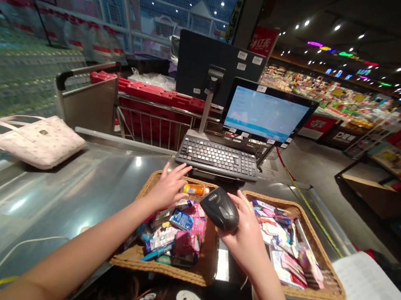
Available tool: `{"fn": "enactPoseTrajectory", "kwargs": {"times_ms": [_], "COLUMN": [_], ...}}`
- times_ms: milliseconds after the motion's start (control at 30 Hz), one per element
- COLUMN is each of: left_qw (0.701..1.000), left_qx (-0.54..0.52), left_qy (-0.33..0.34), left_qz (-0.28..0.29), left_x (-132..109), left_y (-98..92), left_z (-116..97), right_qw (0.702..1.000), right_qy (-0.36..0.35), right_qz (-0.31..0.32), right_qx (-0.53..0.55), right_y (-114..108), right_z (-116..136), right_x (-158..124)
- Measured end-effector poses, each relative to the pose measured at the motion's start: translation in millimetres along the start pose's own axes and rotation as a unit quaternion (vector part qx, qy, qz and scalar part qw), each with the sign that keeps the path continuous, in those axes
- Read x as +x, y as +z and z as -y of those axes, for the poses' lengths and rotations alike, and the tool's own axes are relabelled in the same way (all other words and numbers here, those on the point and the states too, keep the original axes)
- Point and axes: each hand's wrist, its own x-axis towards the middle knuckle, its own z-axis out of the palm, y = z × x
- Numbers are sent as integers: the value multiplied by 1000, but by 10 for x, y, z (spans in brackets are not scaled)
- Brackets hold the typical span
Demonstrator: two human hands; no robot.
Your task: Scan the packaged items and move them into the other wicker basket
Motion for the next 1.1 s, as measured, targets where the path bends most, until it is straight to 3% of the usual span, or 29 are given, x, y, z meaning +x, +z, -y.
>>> {"fn": "enactPoseTrajectory", "kwargs": {"times_ms": [400, 600, 867, 1100], "left_qw": [993, 985, 991, 991], "left_qx": [-25, -3, -14, -56], "left_qy": [17, -18, 7, 79], "left_qz": [113, 173, 135, 95], "left_x": [-148, -244, -205, 65], "left_y": [426, 626, 606, 502], "left_z": [29, 49, 10, -284], "right_qw": [998, 998, 998, 997], "right_qy": [33, 38, 55, 82], "right_qz": [57, 53, 37, 12], "right_qx": [-8, 0, 15, 5], "right_y": [141, 135, 47, -211], "right_z": [-36, -47, -81, -174], "right_x": [-16, -19, -109, -259]}}
